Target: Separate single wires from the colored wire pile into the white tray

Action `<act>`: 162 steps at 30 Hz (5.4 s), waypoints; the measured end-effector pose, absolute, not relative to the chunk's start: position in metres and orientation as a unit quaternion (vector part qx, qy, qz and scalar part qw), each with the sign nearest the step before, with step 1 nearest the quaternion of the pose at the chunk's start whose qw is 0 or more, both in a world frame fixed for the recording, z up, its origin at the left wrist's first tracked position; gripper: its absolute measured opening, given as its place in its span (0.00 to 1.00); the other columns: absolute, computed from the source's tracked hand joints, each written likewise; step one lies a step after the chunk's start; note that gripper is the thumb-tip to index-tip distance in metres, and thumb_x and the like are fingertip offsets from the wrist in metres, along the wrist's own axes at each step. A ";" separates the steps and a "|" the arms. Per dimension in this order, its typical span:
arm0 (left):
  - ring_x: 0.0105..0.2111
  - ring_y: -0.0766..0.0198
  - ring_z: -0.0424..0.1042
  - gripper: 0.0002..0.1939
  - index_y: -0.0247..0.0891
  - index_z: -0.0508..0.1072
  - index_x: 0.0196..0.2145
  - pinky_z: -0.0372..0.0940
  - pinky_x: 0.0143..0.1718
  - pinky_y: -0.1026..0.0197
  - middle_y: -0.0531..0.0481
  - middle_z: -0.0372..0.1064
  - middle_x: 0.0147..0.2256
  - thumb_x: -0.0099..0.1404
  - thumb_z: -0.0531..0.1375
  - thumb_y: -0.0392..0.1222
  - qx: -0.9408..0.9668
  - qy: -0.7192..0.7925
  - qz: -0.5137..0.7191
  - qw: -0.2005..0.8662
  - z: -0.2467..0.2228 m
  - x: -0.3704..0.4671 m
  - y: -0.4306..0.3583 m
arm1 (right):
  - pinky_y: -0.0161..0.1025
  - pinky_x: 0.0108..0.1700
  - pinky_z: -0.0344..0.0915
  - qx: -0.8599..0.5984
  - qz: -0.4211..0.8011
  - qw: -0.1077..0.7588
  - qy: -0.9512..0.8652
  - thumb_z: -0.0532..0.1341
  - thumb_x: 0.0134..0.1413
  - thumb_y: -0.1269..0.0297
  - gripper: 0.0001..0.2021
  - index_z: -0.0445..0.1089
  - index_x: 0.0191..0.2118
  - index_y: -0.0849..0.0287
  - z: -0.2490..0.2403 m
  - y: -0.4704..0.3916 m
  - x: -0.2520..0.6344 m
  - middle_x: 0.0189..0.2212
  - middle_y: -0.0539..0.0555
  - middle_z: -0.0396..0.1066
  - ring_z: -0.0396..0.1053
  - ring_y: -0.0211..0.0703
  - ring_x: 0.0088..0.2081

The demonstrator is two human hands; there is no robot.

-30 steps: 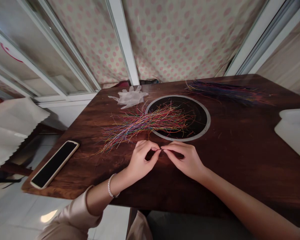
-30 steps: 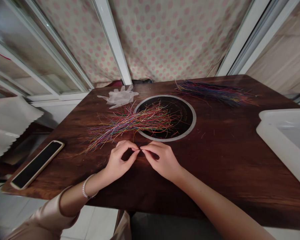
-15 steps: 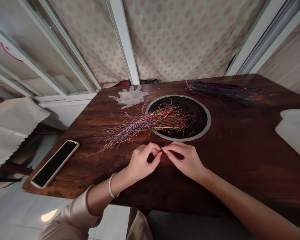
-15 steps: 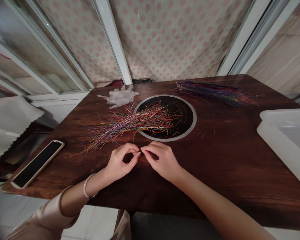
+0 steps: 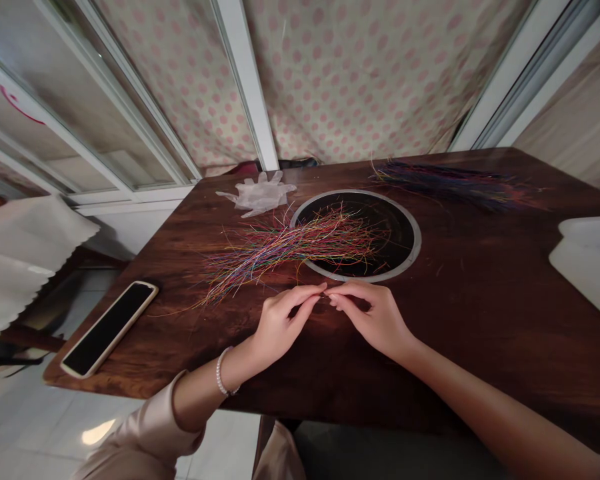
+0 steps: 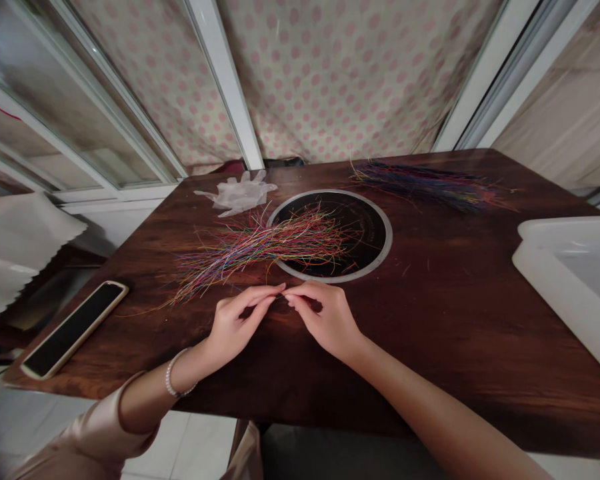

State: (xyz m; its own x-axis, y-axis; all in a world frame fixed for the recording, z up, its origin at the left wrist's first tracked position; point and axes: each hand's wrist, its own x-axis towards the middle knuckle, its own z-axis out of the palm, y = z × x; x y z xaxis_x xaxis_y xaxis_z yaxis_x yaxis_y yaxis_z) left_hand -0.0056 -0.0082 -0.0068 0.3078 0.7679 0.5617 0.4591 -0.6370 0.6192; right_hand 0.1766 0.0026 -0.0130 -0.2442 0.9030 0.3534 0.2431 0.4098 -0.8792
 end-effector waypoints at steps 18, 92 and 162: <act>0.30 0.65 0.75 0.05 0.38 0.75 0.35 0.69 0.34 0.63 0.51 0.77 0.31 0.64 0.59 0.37 0.804 0.400 0.413 0.153 -0.004 -0.006 -0.005 | 0.31 0.29 0.63 -0.392 0.358 0.438 -0.725 0.55 0.54 0.73 0.10 0.72 0.28 0.60 -0.008 0.003 0.176 0.22 0.49 0.71 0.69 0.35 0.25; 0.32 0.63 0.72 0.03 0.38 0.75 0.32 0.59 0.38 0.58 0.50 0.76 0.33 0.62 0.61 0.33 0.819 0.383 0.419 0.085 0.002 -0.003 -0.004 | 0.33 0.25 0.59 -0.407 0.575 0.364 -0.610 0.59 0.47 0.64 0.08 0.72 0.26 0.61 -0.004 0.010 0.180 0.18 0.48 0.66 0.63 0.33 0.21; 0.19 0.68 0.71 0.08 0.35 0.73 0.32 0.68 0.30 0.63 0.49 0.77 0.28 0.61 0.60 0.43 0.588 0.503 0.512 0.373 0.008 -0.011 0.007 | 0.35 0.31 0.67 -0.385 0.415 0.597 -0.568 0.56 0.57 0.56 0.11 0.62 0.42 0.57 0.003 0.036 0.212 0.37 0.56 0.72 0.72 0.39 0.34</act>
